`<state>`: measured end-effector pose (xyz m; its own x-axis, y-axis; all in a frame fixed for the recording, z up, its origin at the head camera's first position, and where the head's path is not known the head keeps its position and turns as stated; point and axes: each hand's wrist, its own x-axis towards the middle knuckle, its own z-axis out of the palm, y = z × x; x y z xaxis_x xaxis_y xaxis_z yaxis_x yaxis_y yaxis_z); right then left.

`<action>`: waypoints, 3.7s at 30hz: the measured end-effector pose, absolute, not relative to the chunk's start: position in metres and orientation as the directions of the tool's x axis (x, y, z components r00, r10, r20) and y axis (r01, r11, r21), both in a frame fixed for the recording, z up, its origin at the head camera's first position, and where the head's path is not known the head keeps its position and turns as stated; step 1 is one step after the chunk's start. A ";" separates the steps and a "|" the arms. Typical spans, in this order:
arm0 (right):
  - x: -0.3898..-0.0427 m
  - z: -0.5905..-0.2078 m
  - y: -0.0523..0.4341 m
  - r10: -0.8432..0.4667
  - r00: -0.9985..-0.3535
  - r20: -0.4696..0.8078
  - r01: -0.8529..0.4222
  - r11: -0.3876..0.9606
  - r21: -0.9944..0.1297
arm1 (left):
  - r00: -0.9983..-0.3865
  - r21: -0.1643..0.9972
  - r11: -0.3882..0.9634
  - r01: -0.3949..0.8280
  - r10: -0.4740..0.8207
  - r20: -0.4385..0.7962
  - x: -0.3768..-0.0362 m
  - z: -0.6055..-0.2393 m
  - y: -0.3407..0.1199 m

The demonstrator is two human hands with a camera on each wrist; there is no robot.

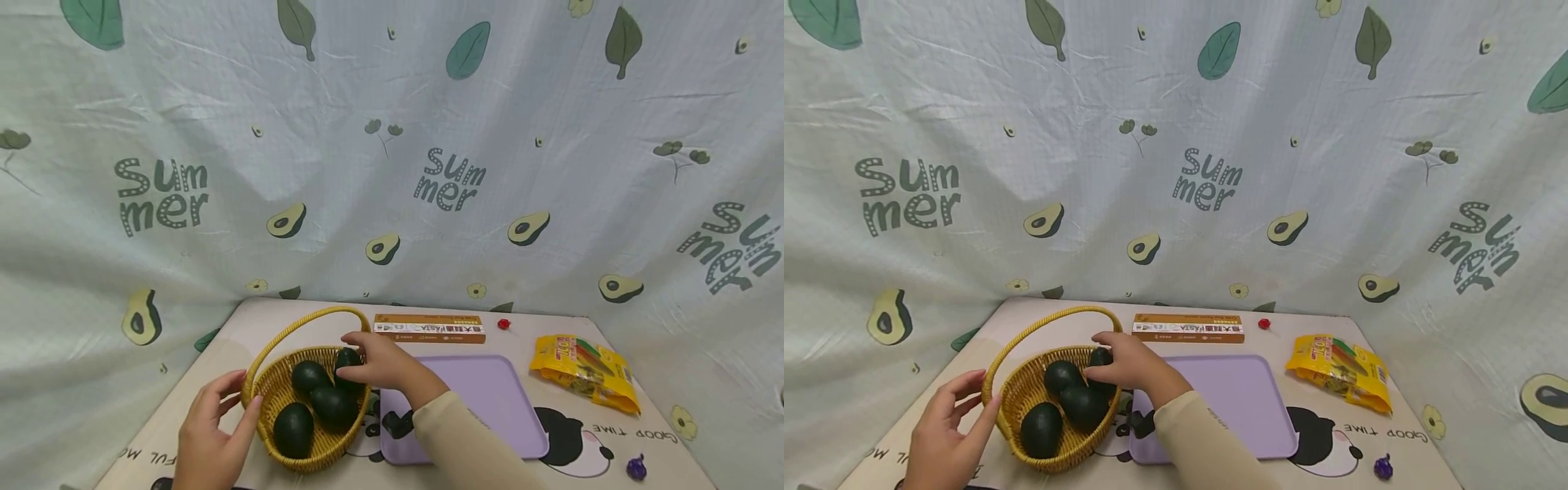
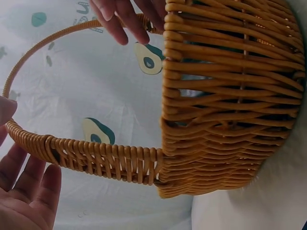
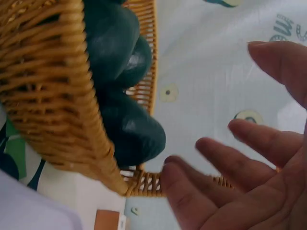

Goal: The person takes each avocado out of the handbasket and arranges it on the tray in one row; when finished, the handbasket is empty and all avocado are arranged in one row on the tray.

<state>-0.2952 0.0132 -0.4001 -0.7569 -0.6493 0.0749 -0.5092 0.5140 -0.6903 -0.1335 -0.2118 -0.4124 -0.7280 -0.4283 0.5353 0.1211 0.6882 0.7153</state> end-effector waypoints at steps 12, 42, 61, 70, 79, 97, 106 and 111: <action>-0.293 -0.398 -0.006 -0.604 -0.796 0.026 -0.476 0.600 -0.643 | -0.755 0.746 0.657 0.104 -0.437 0.489 -0.134 -0.420 -0.215; -0.316 -0.402 -0.047 -0.563 -0.807 -0.175 -0.381 0.725 -0.575 | -0.784 0.767 0.640 0.051 -0.450 0.427 -0.133 -0.421 -0.216; -0.322 -0.406 -0.064 -0.513 -0.800 -0.310 -0.291 0.785 -0.547 | -0.788 0.762 0.643 0.074 -0.431 0.440 -0.132 -0.422 -0.216; -0.323 -0.407 -0.066 -0.499 -0.806 -0.318 -0.305 0.811 -0.500 | -0.788 0.758 0.647 0.081 -0.423 0.446 -0.133 -0.421 -0.217; -0.325 -0.412 -0.063 -0.512 -0.799 -0.314 -0.315 0.803 -0.506 | -0.793 0.739 0.665 0.110 -0.389 0.469 -0.134 -0.424 -0.221; -0.316 -0.400 -0.058 -0.592 -0.763 -0.259 -0.322 0.696 -0.643 | -0.791 0.733 0.672 0.106 -0.389 0.472 -0.134 -0.426 -0.222; -0.310 -0.393 -0.051 -0.643 -0.742 -0.189 -0.416 0.663 -0.623 | -0.792 0.747 0.661 0.071 -0.418 0.445 -0.133 -0.423 -0.218; -0.309 -0.393 -0.046 -0.659 -0.732 -0.173 -0.450 0.658 -0.603 | -0.792 0.748 0.661 0.066 -0.421 0.442 -0.134 -0.424 -0.218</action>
<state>-0.3091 -0.0465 -0.3933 -0.7321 -0.6590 -0.1726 -0.4503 0.6582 -0.6033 -0.1341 -0.2184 -0.4242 -0.7918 -0.4213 0.4423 0.0660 0.6608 0.7476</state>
